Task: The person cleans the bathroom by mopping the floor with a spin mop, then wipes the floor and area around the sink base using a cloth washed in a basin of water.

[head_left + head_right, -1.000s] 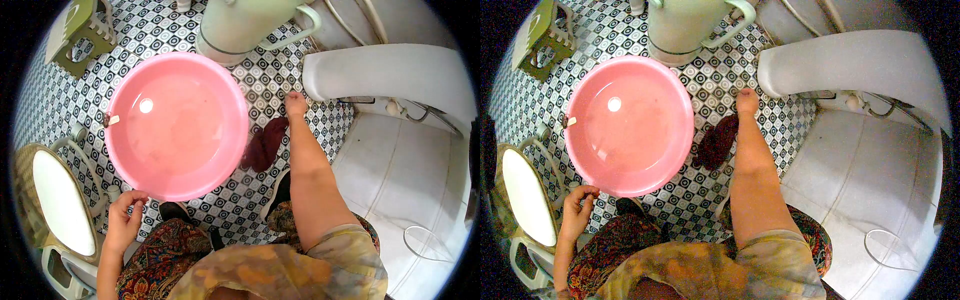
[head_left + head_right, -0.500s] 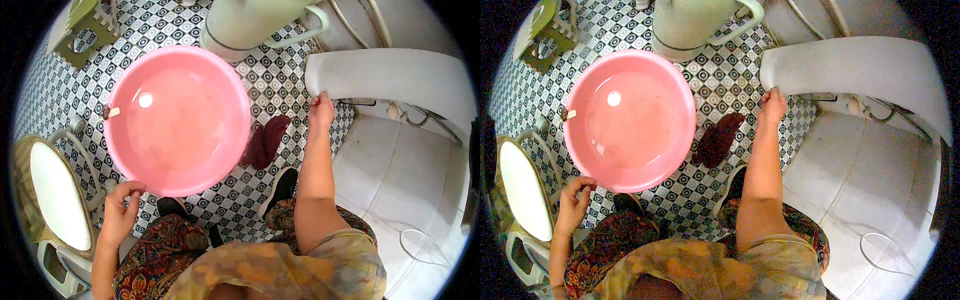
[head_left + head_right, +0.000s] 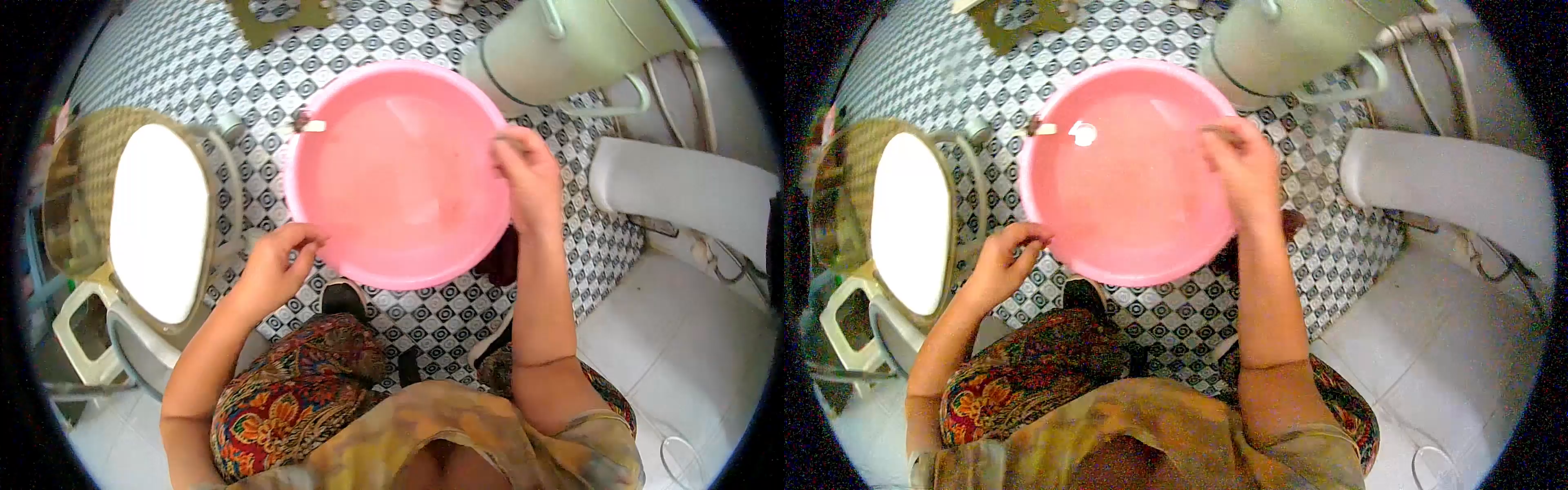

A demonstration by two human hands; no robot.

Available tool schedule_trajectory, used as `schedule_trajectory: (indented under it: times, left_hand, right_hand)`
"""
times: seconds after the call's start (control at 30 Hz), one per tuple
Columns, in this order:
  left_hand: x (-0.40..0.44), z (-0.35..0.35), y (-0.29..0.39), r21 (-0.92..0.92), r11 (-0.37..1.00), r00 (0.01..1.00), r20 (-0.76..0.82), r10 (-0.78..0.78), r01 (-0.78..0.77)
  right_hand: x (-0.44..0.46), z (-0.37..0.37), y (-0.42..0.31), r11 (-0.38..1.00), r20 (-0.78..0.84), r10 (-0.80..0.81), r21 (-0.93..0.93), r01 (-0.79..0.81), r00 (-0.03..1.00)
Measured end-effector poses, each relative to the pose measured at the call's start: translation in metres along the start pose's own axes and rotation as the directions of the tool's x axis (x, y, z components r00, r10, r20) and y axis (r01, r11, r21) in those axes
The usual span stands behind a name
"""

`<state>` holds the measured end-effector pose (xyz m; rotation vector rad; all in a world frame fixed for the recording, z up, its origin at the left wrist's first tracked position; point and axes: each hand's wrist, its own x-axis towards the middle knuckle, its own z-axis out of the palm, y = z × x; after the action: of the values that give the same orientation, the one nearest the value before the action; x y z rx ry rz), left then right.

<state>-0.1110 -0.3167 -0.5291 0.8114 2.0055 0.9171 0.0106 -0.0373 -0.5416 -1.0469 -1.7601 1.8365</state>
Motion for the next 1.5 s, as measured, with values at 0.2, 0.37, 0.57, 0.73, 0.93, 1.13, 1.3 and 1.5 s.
schedule_trajectory:
  times: [0.2, 0.37, 0.57, 0.73, 0.93, 1.13, 1.3, 1.5]
  left_hand:
    - [0.009, 0.000, -0.021, -0.042, 0.999, 0.990, -0.142, 0.010, -0.016]
    - [0.024, -0.007, -0.031, -0.112, 0.994, 0.973, -0.232, -0.007, -0.019]
    - [0.048, -0.020, -0.040, 0.069, 0.995, 0.882, -0.462, 0.095, -0.071]
    - [0.075, -0.018, -0.052, 0.019, 0.999, 0.798, -0.602, 0.037, -0.032]
    - [0.099, -0.016, -0.069, -0.128, 0.991, 0.735, -0.675, -0.054, -0.046]
    - [0.113, -0.016, -0.075, -0.449, 0.894, 0.787, -0.555, -0.267, -0.013]
    - [0.121, -0.015, -0.069, -0.447, 0.892, 0.782, -0.533, -0.322, 0.062]
    - [0.129, -0.010, -0.079, -0.438, 0.894, 0.802, -0.501, -0.325, 0.088]
  right_hand:
    - [0.031, 0.117, 0.023, 0.978, 0.381, -0.104, -0.128, 0.164, 0.918]
    - [0.054, 0.175, 0.044, 0.886, 0.443, -0.154, -0.333, 0.322, 0.883]
    - [0.057, 0.196, 0.048, 0.748, 0.359, -0.385, -0.419, 0.515, 0.850]
    - [0.060, 0.191, 0.055, 0.415, 0.448, -0.640, -0.484, 0.771, 0.625]
    - [0.049, 0.187, 0.058, 0.378, 0.511, -0.598, -0.500, 0.779, 0.618]
    - [0.046, 0.189, 0.057, 0.345, 0.544, -0.572, -0.519, 0.782, 0.613]
    - [0.040, 0.188, 0.057, 0.333, 0.550, -0.572, -0.522, 0.785, 0.608]
    - [0.040, 0.183, 0.064, 0.436, 0.515, -0.555, -0.489, 0.755, 0.654]
